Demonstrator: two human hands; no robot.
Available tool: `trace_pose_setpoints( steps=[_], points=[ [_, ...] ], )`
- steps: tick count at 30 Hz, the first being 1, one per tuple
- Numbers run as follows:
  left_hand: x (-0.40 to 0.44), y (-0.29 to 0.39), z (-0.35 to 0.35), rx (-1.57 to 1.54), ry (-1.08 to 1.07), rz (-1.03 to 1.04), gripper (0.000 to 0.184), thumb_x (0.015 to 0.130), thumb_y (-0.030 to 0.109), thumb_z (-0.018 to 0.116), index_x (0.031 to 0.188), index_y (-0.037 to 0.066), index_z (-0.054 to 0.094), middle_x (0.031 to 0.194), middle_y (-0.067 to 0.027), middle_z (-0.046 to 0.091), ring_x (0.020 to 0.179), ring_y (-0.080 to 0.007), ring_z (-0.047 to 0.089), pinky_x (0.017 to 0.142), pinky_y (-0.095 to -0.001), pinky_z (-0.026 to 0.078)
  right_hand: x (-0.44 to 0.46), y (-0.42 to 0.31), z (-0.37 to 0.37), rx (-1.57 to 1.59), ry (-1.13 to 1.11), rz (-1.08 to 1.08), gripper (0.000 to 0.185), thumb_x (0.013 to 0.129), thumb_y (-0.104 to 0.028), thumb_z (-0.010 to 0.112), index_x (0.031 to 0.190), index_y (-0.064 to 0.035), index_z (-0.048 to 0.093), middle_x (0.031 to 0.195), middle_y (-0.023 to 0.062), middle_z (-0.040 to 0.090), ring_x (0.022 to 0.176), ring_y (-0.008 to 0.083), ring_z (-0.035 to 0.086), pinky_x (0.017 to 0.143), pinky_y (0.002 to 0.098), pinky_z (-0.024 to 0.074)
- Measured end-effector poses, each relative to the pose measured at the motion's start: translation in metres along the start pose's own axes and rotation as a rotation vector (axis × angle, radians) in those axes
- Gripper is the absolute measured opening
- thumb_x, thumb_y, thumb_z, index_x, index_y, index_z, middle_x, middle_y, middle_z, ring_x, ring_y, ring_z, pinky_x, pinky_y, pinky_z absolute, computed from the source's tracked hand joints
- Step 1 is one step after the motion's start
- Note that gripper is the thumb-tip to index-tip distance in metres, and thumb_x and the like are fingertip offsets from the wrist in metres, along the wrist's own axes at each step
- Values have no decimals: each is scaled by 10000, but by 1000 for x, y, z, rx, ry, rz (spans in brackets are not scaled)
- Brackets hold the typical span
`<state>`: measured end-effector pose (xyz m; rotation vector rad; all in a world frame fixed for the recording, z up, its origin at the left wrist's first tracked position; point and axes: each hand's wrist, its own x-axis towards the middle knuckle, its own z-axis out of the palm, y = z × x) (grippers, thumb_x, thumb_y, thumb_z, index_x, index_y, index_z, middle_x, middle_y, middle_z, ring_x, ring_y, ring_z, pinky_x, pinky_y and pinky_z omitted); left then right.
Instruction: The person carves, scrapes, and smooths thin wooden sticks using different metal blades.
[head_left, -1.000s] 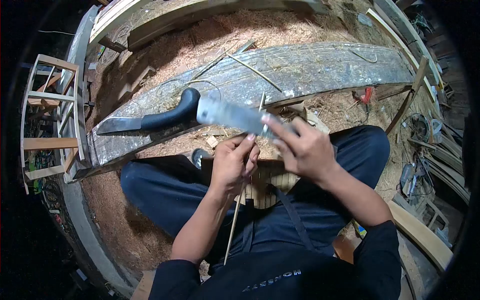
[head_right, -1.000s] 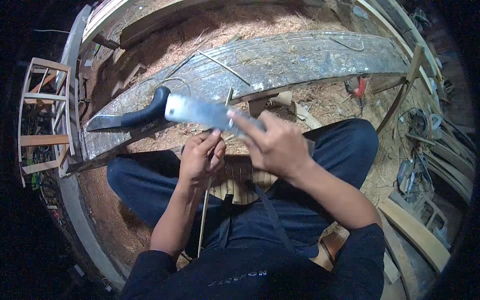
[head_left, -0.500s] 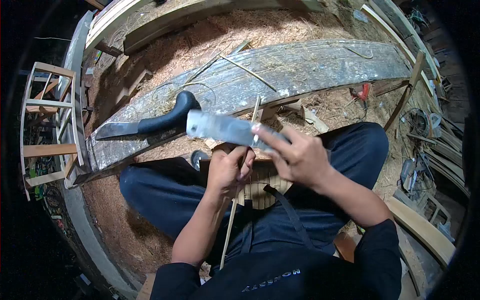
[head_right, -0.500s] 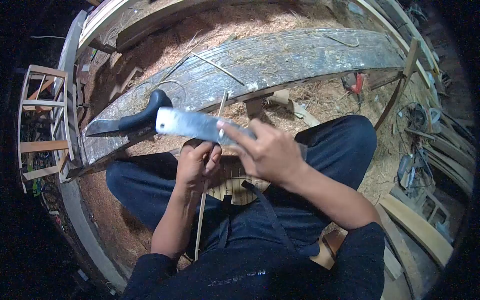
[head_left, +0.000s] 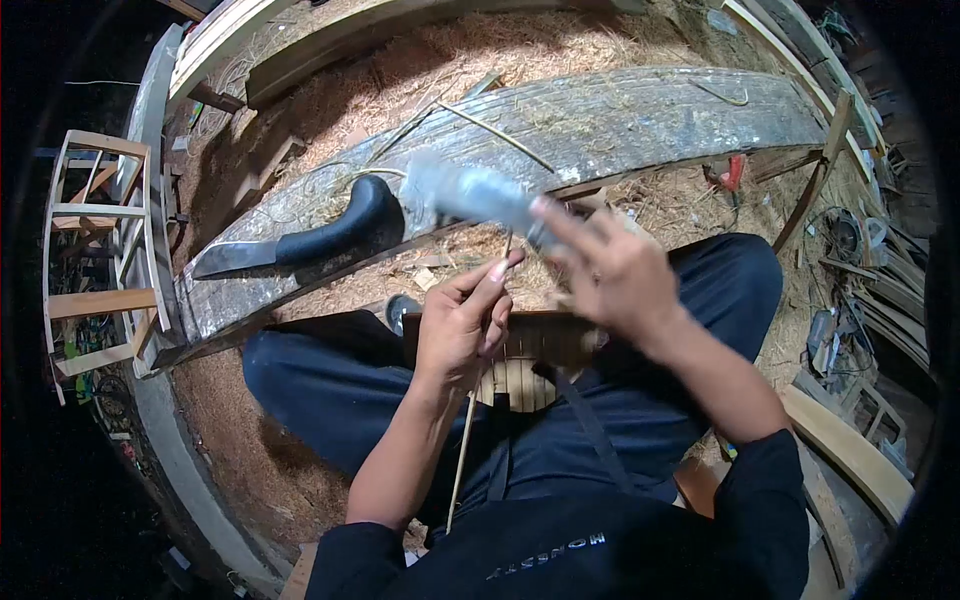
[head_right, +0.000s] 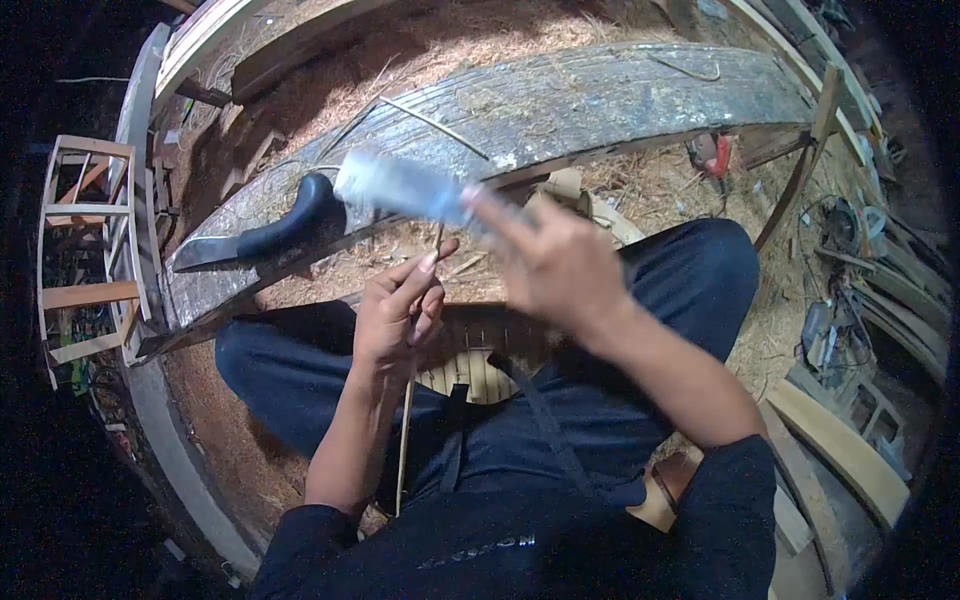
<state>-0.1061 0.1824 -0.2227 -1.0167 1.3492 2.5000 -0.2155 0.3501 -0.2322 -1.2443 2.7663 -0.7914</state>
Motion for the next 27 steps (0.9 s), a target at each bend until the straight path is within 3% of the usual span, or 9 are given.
trace_pose_setpoints(
  steps=[2, 5, 8, 12, 13, 16, 18, 24, 27],
  points=[
    [1, -6, -4, -47, -38, -21, 247, 988, 211, 567, 860, 4, 613, 577, -2, 494, 376, -54, 345, 363, -220, 254, 1, 6, 1, -35, 19, -101, 539, 892, -288, 675, 1413, -287, 534, 707, 56, 523, 489, 190, 547, 396, 337, 462],
    [3, -10, -4, 2, 77, -37, 345, 1011, 245, 560, 1208, -33, 614, 597, 9, 494, 387, -32, 344, 365, -203, 254, -12, -7, 4, 48, -10, -228, 503, 919, -280, 646, 1410, -270, 538, 684, 54, 520, 510, 176, 551, 398, 316, 469],
    [0, -5, -4, -154, -75, -23, 233, 1005, 180, 570, 1087, -26, 641, 613, -10, 507, 384, -53, 362, 358, -207, 285, 5, 17, 9, -22, 132, -135, 486, 941, -306, 621, 1417, -266, 531, 682, 29, 511, 476, 136, 516, 360, 301, 438],
    [1, -10, -5, -32, 49, -30, 306, 1017, 201, 558, 1195, -38, 626, 614, -4, 505, 393, -47, 355, 367, -202, 286, -9, -8, 0, 48, -37, -148, 498, 907, -304, 658, 1393, -277, 552, 707, 57, 518, 488, 182, 545, 422, 341, 481],
    [1, -4, -4, -101, -33, -38, 238, 1010, 206, 569, 953, -18, 628, 607, -12, 507, 386, -52, 362, 363, -208, 284, -2, 1, 3, 37, 20, -101, 542, 881, -255, 676, 1406, -284, 542, 705, 58, 516, 508, 190, 538, 436, 347, 473],
    [1, -10, -4, -32, 11, -10, 236, 1011, 199, 568, 996, -24, 646, 606, -12, 504, 386, -52, 359, 365, -206, 280, -5, -8, -7, 30, -100, -100, 553, 880, -181, 664, 1413, -254, 539, 723, 61, 515, 543, 221, 532, 488, 372, 484],
    [5, -7, 1, -39, -13, -4, 254, 1010, 220, 569, 1051, -21, 638, 609, -3, 497, 388, -48, 352, 366, -205, 275, -9, -8, 0, 51, -65, -154, 483, 917, -301, 641, 1390, -257, 554, 718, 62, 522, 516, 209, 567, 424, 359, 476],
    [-1, -9, 0, -21, 68, -39, 363, 1009, 244, 568, 1259, -19, 593, 613, 18, 478, 397, -35, 338, 368, -197, 266, -7, -7, 2, 55, 11, -194, 469, 913, -289, 647, 1375, -272, 571, 704, 66, 500, 514, 231, 560, 455, 372, 492],
    [-2, -5, -1, -45, 14, -21, 303, 1006, 212, 578, 1181, -30, 626, 607, 1, 499, 385, -42, 352, 359, -203, 272, 0, 6, 5, 26, 46, -99, 492, 917, -307, 646, 1399, -292, 548, 694, 51, 497, 473, 184, 532, 413, 348, 468]
  ],
)
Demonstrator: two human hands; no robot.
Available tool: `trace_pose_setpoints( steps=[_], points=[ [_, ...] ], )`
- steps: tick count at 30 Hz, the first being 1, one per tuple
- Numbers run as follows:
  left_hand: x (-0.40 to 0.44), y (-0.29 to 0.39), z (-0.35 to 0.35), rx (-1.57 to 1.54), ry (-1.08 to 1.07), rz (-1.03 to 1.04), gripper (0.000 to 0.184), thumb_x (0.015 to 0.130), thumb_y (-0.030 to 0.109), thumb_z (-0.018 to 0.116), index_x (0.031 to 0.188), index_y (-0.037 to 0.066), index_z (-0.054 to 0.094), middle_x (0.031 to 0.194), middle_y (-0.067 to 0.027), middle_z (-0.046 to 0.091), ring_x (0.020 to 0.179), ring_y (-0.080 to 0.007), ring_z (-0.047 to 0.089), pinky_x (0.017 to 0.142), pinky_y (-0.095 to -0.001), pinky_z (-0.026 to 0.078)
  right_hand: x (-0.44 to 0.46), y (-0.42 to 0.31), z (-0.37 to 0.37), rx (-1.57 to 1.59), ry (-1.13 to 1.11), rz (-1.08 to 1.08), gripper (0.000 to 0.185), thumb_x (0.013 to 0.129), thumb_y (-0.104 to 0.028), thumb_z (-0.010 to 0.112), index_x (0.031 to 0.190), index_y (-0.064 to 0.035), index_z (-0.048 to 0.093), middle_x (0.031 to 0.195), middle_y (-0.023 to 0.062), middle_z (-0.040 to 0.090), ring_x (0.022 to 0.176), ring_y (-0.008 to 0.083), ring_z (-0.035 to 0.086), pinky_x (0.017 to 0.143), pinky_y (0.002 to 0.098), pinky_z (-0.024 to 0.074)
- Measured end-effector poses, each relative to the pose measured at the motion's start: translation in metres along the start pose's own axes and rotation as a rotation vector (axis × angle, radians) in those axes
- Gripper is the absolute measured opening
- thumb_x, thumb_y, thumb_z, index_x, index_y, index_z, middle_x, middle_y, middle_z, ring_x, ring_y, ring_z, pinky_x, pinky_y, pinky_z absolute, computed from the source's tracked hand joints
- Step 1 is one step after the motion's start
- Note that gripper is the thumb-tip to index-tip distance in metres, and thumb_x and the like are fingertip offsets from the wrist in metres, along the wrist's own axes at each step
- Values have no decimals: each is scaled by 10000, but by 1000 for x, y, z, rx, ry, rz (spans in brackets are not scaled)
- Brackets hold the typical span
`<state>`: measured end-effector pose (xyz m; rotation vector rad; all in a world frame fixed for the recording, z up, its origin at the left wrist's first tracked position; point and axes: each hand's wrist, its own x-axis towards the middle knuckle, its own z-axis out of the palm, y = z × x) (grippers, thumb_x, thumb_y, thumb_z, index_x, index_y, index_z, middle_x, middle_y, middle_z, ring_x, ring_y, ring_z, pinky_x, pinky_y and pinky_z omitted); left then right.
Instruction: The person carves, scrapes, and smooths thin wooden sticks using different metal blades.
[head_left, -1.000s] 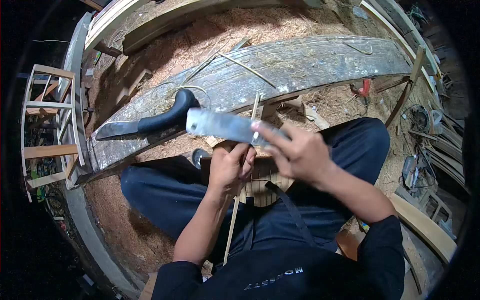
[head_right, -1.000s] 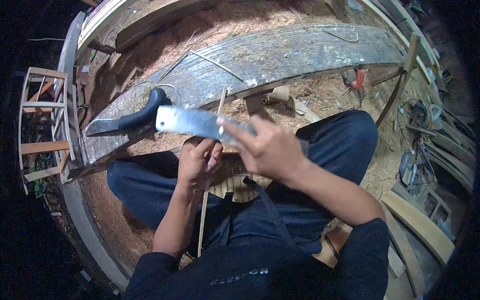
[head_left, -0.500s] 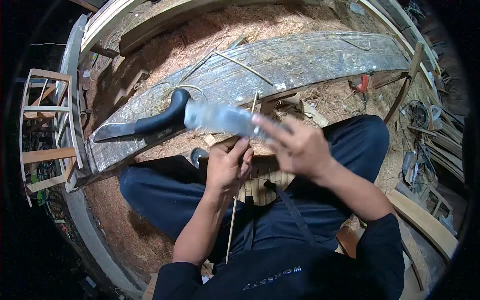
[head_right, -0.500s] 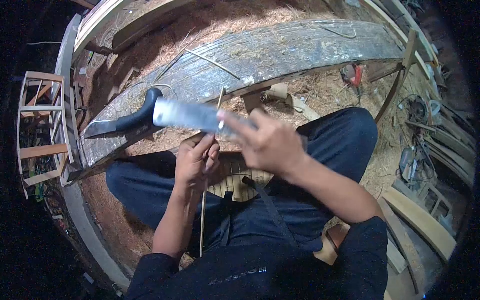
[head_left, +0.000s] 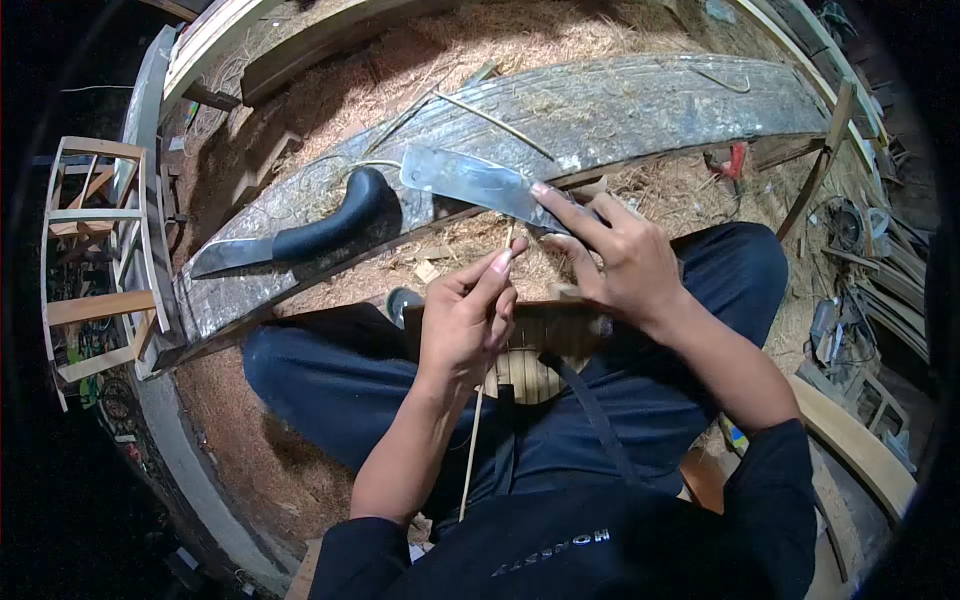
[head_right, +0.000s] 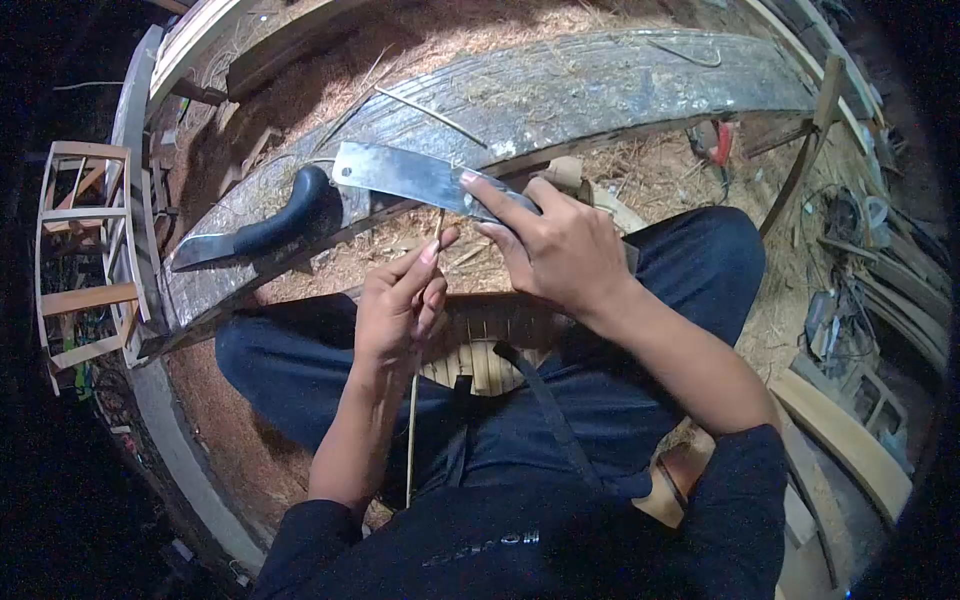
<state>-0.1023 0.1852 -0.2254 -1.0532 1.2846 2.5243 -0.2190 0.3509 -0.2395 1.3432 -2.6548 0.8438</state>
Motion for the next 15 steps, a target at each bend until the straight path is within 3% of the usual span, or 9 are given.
trace_pose_setpoints(
  steps=[1, 2, 3, 5, 9, 11, 13, 15],
  points=[
    [1, 1, 3, -72, -21, 4, 286, 1006, 190, 581, 1159, -45, 637, 606, -13, 515, 379, -48, 357, 353, -209, 277, 1, -1, -3, -12, -20, -25, 496, 920, -306, 642, 1406, -297, 541, 696, 50, 500, 479, 172, 536, 411, 338, 466],
    [3, -3, 0, -8, 33, -17, 350, 1009, 187, 574, 1268, -48, 597, 606, -4, 506, 388, -46, 354, 361, -203, 281, -3, -5, 0, -13, 4, -97, 498, 924, -305, 637, 1411, -301, 534, 697, 46, 503, 482, 162, 536, 406, 325, 462],
    [4, 0, 3, -13, 29, -12, 350, 1009, 187, 574, 1268, -48, 597, 606, -4, 506, 388, -46, 354, 361, -203, 281, -7, -8, 3, -11, 26, -171, 500, 928, -305, 633, 1416, -304, 527, 699, 43, 507, 484, 151, 536, 401, 312, 458],
    [0, 2, 2, -21, -14, 9, 281, 1007, 180, 575, 1153, -52, 637, 608, -11, 509, 380, -54, 353, 363, -208, 285, 0, 1, 0, -28, -19, 25, 522, 924, -296, 638, 1431, -286, 514, 700, 33, 513, 499, 148, 542, 392, 307, 457],
    [0, -6, 0, 21, 54, -14, 340, 1007, 218, 571, 1221, -43, 608, 604, 12, 490, 388, -31, 344, 369, -203, 265, -8, -14, -8, 31, -105, -93, 489, 926, -274, 637, 1405, -261, 543, 705, 42, 521, 528, 155, 565, 403, 334, 471],
    [2, -3, -2, 54, 90, -56, 286, 1009, 170, 563, 1187, -42, 634, 604, -3, 500, 389, -51, 363, 369, -213, 294, -4, -9, -3, 15, -53, -133, 487, 916, -268, 647, 1394, -267, 554, 715, 44, 523, 529, 160, 559, 415, 329, 478],
    [1, 0, -1, -65, -45, -14, 232, 998, 181, 582, 1067, -28, 658, 615, -15, 525, 382, -62, 373, 369, -217, 297, 5, 5, -1, -14, 52, 18, 497, 901, -293, 664, 1387, -282, 563, 719, 51, 518, 513, 168, 540, 427, 324, 475],
    [2, -2, 0, -68, -47, -8, 270, 990, 195, 602, 1145, -19, 657, 625, -14, 535, 386, -60, 373, 372, -213, 296, -5, -12, -9, -19, -95, -48, 436, 931, -302, 630, 1364, -277, 583, 705, 63, 504, 495, 188, 524, 435, 346, 479]
  ],
)
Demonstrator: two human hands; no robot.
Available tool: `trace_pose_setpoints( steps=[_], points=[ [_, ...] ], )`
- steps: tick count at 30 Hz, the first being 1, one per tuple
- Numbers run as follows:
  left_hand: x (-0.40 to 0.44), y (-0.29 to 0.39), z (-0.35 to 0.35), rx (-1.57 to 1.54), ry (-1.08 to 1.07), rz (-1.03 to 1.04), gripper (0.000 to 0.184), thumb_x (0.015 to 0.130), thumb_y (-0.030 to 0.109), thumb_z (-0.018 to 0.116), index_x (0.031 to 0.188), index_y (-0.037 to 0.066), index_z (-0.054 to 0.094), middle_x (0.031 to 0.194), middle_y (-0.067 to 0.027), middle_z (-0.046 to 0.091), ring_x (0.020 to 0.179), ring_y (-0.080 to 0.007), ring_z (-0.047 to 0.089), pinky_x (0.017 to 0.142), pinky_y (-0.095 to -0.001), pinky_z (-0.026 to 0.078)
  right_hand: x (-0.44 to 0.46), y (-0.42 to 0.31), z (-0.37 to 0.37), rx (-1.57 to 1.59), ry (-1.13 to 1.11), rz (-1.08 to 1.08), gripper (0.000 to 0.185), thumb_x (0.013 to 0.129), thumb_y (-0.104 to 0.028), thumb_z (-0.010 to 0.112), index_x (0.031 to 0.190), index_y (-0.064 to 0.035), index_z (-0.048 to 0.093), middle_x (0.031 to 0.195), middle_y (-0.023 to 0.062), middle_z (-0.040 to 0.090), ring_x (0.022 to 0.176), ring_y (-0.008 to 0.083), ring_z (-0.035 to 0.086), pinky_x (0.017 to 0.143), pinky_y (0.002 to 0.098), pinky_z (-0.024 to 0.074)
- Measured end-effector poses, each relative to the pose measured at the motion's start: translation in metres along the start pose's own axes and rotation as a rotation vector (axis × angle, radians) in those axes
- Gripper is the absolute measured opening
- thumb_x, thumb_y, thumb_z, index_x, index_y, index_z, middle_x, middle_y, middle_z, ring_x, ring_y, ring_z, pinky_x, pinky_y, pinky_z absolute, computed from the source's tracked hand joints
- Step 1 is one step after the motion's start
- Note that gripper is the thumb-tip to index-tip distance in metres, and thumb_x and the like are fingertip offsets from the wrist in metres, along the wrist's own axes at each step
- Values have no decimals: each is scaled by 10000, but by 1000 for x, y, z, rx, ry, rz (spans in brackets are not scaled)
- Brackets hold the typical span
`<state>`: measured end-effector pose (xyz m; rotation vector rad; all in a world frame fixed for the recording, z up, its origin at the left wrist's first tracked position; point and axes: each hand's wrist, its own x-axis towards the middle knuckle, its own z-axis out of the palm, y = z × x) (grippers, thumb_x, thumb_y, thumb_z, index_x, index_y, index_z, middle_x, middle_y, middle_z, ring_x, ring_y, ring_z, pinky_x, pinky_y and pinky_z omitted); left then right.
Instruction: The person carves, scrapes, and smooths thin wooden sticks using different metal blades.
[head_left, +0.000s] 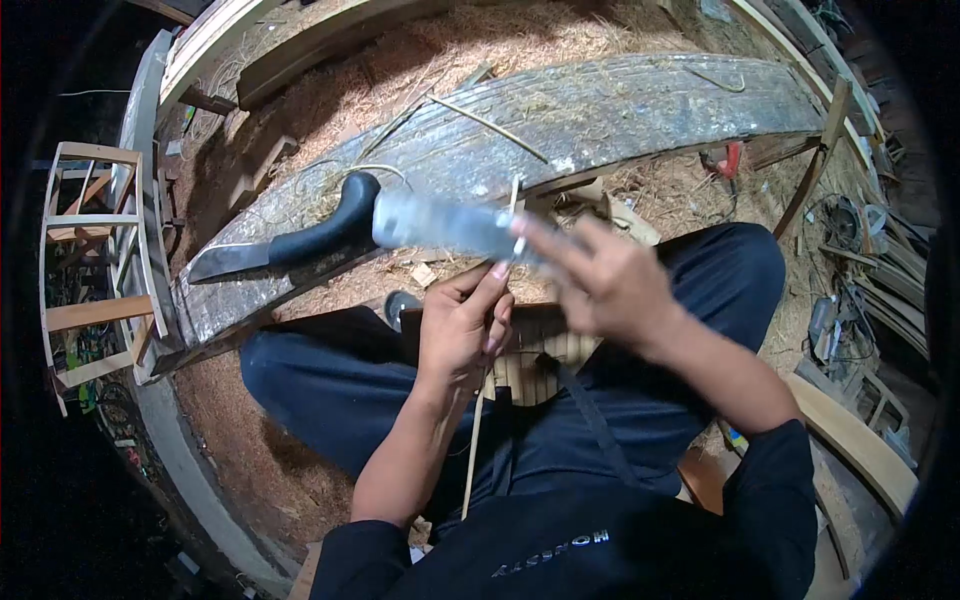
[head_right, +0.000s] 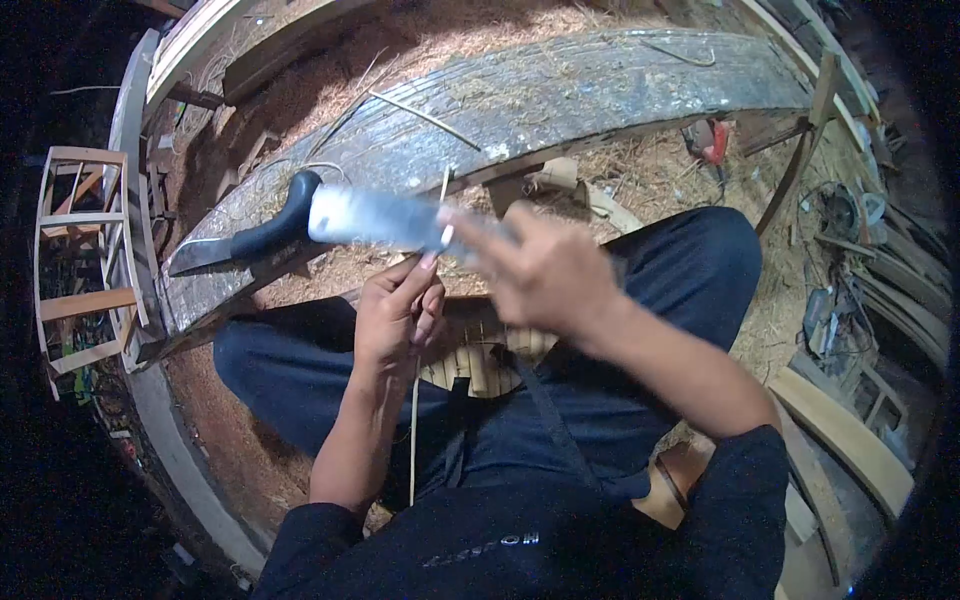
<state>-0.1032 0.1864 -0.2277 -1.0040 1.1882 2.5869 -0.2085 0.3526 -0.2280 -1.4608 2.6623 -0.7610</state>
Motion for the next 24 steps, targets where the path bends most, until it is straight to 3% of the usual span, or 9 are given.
trace_pose_setpoints(
  steps=[2, 3, 6, 8, 9, 11, 14, 17, 24],
  points=[
    [1, -5, -4, 69, 75, -11, 357, 988, 208, 612, 1279, 1, 614, 631, -7, 533, 397, -47, 363, 375, -206, 293, -2, -3, 1, 37, 40, -32, 444, 928, -303, 635, 1368, -275, 578, 707, 63, 511, 500, 196, 541, 435, 352, 486],
    [-1, 0, 2, 68, 58, 4, 252, 985, 204, 603, 1112, -13, 625, 611, 3, 505, 374, -47, 343, 347, -210, 274, 3, 6, 2, 20, 73, 43, 457, 920, -312, 646, 1370, -275, 576, 709, 66, 515, 507, 204, 554, 437, 358, 489],
    [-2, 3, 3, 22, 37, -6, 189, 983, 188, 611, 936, 7, 641, 625, -21, 545, 383, -62, 373, 360, -219, 295, 5, 10, 2, -11, 89, 120, 490, 904, -306, 664, 1383, -281, 564, 708, 74, 520, 530, 225, 588, 445, 372, 496],
    [1, -2, 4, 64, 89, -1, 216, 986, 214, 604, 1037, 5, 628, 611, 6, 506, 374, -48, 349, 356, -207, 274, -4, -1, 9, 50, 99, -116, 485, 916, -280, 650, 1391, -285, 555, 701, 64, 520, 518, 201, 571, 429, 352, 487],
    [0, 3, 7, 85, 76, -2, 213, 983, 234, 612, 954, 23, 615, 609, 7, 509, 375, -44, 350, 357, -204, 269, -1, 1, 2, 58, -20, 12, 481, 926, -273, 634, 1399, -286, 547, 700, 53, 522, 499, 176, 547, 414, 333, 474],
    [-5, 2, 3, 119, 75, -21, 240, 981, 254, 621, 872, 41, 602, 607, 8, 512, 377, -40, 351, 359, -201, 263, 6, 18, 8, 7, 74, 69, 478, 933, -291, 620, 1405, -286, 542, 694, 42, 513, 476, 161, 514, 408, 322, 464],
    [0, 3, 10, 87, 54, -7, 223, 984, 249, 617, 925, 34, 628, 601, 11, 504, 377, -38, 350, 358, -201, 260, -5, 1, 4, 43, 31, -98, 484, 921, -293, 633, 1397, -265, 552, 678, 54, 500, 487, 182, 529, 414, 343, 461],
    [-2, 1, 2, 57, 42, -3, 267, 978, 208, 633, 1137, -5, 660, 619, -7, 542, 401, -52, 380, 365, -201, 280, 6, 17, 8, 8, 93, 5, 483, 926, -306, 634, 1400, -269, 550, 677, 35, 498, 478, 151, 513, 381, 312, 435],
    [-3, 3, 3, 9, 36, -29, 238, 984, 161, 611, 1146, -8, 655, 635, -16, 547, 411, -56, 389, 380, -206, 297, 10, 24, 6, -17, 132, 47, 478, 930, -313, 629, 1400, -284, 549, 690, 46, 515, 516, 177, 570, 412, 333, 466]
  ],
)
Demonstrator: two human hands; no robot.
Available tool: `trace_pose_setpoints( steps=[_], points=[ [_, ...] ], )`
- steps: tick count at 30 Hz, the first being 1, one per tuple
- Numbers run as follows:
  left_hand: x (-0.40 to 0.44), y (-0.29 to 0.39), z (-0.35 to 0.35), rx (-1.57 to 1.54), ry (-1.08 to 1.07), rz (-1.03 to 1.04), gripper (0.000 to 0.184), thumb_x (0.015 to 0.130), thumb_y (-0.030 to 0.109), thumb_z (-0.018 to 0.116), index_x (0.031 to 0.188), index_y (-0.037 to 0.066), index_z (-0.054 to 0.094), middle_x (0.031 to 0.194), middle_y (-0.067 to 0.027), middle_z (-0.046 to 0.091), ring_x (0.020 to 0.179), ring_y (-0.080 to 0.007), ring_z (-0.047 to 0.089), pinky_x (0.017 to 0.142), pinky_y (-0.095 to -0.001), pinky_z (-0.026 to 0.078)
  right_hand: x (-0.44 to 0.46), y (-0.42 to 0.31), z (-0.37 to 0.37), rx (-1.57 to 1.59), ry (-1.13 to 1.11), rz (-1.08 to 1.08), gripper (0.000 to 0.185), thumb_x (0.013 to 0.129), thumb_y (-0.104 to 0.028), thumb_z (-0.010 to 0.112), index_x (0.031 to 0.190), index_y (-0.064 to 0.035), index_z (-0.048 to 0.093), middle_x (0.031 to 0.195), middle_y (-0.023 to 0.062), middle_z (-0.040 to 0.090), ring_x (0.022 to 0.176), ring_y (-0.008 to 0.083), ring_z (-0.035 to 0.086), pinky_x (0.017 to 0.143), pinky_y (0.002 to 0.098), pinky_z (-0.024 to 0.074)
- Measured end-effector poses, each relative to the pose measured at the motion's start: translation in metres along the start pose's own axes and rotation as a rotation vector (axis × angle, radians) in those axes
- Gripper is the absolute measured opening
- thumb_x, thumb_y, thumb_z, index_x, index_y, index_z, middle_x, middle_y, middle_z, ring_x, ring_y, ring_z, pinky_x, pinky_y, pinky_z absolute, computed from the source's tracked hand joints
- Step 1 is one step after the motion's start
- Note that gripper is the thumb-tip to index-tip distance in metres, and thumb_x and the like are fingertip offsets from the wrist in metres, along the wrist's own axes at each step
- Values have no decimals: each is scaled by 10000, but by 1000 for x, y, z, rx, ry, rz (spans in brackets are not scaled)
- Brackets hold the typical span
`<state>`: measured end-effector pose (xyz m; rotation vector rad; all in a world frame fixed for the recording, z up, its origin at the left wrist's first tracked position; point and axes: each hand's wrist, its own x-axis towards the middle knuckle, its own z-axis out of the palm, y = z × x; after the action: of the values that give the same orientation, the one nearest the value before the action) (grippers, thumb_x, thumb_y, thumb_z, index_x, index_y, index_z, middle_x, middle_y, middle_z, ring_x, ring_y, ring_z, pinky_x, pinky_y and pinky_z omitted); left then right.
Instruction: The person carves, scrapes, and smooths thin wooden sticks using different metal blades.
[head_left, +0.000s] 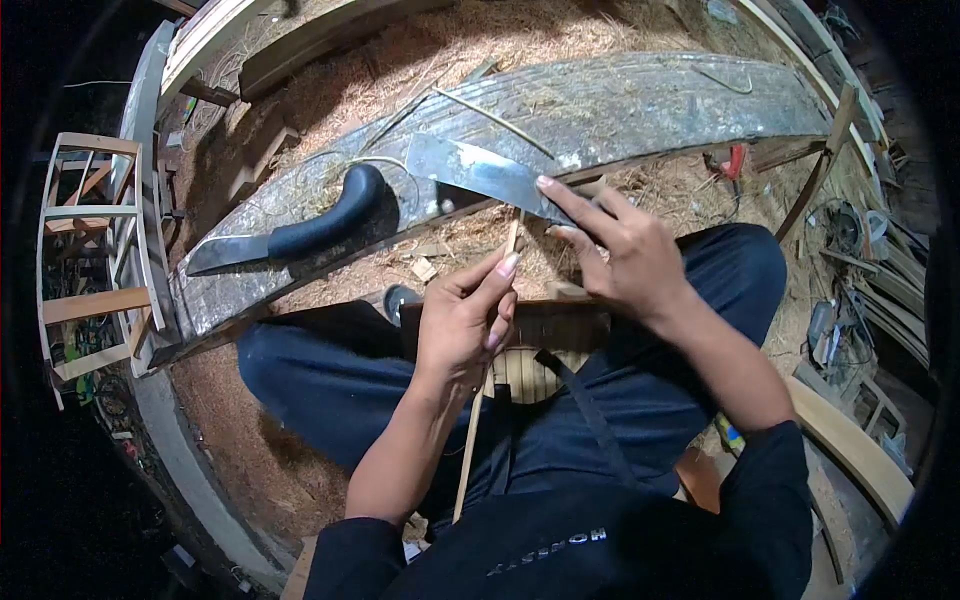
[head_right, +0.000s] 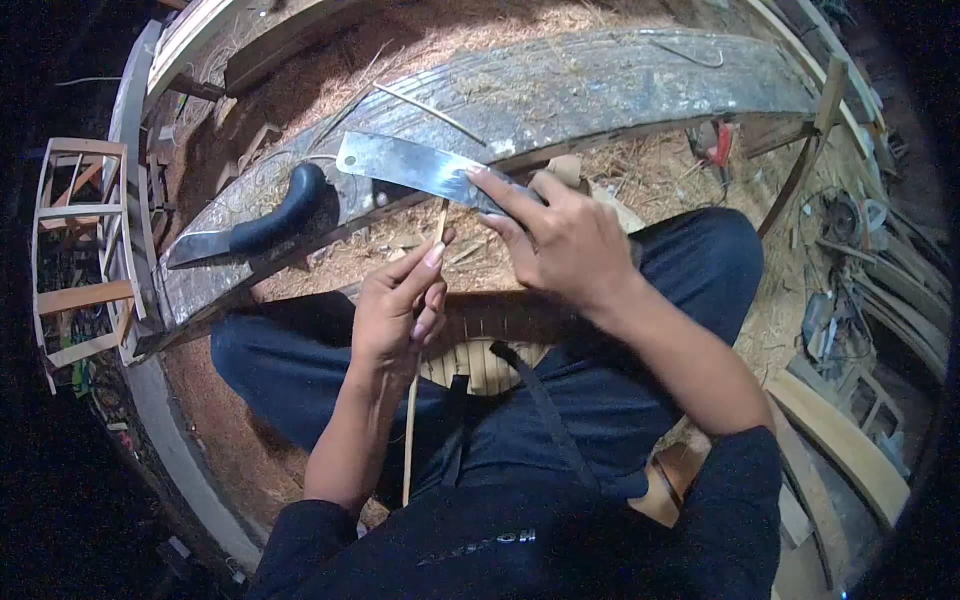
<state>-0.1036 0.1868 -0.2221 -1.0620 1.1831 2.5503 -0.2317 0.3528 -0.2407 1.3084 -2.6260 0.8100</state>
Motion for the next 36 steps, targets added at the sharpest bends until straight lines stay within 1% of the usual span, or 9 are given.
trace_pose_setpoints(
  steps=[1, 6, 12, 20, 23, 28, 32, 34, 36],
  points=[
    [0, 0, -1, 0, -10, -4, 186, 981, 172, 616, 1011, -8, 650, 645, -23, 555, 408, -62, 400, 374, -210, 298, -2, -3, -2, 31, -50, 3, 501, 923, -318, 633, 1414, -291, 534, 693, 56, 516, 537, 209, 596, 430, 354, 478],
    [5, 0, 2, 91, 46, -5, 250, 985, 215, 620, 843, 10, 603, 622, -9, 543, 395, -57, 396, 369, -216, 297, -6, -21, -5, 38, -126, -33, 521, 912, -311, 647, 1418, -306, 527, 730, 65, 520, 504, 191, 544, 442, 346, 482],
    [2, 0, 4, 106, 79, -23, 284, 996, 220, 604, 791, 24, 590, 579, 4, 502, 379, -51, 371, 356, -220, 274, -10, -20, -4, 48, -136, -66, 549, 893, -312, 668, 1422, -286, 524, 724, 64, 507, 512, 201, 545, 452, 354, 470],
    [1, 0, -1, 26, 4, -11, 194, 994, 213, 593, 956, 24, 611, 619, -2, 527, 378, -44, 369, 354, -200, 285, -2, -1, 4, -58, 17, -2, 505, 920, -338, 640, 1412, -321, 529, 693, 25, 516, 482, 149, 513, 385, 322, 445],
    [4, -7, -4, 83, 37, 12, 347, 999, 220, 583, 1254, -14, 593, 617, 2, 510, 383, -41, 358, 355, -197, 278, -10, -20, -5, 38, -115, -66, 501, 908, -311, 647, 1398, -325, 541, 687, 33, 508, 488, 168, 519, 393, 334, 454],
    [2, -2, -1, 17, -51, 6, 328, 1001, 215, 580, 1231, -17, 612, 625, 1, 515, 387, -43, 352, 355, -205, 280, -9, -19, -4, 49, -123, -78, 488, 920, -272, 649, 1398, -290, 552, 680, 22, 512, 498, 143, 528, 372, 296, 414],
    [0, -1, -7, 39, -46, 4, 386, 990, 213, 602, 1312, 2, 583, 633, 6, 526, 399, -42, 365, 365, -207, 289, 1, 0, -2, -36, 21, -1, 463, 921, -267, 650, 1377, -277, 575, 695, 65, 524, 523, 190, 555, 468, 362, 488],
    [-1, -3, -4, 57, -31, -8, 369, 983, 217, 615, 1297, 22, 598, 639, 7, 537, 404, -44, 379, 374, -203, 298, -1, -12, -7, 7, -65, 60, 452, 923, -245, 645, 1371, -219, 583, 744, 102, 577, 566, 235, 583, 560, 376, 518],
    [-3, -2, -2, 70, -12, -22, 354, 988, 229, 609, 1286, 37, 607, 657, 10, 547, 408, -45, 387, 382, -199, 301, 0, -12, 3, 284, 142, 55, 426, 961, -260, 606, 1361, -115, 573, 788, 112, 612, 590, 201, 581, 598, 356, 505]
  ],
)
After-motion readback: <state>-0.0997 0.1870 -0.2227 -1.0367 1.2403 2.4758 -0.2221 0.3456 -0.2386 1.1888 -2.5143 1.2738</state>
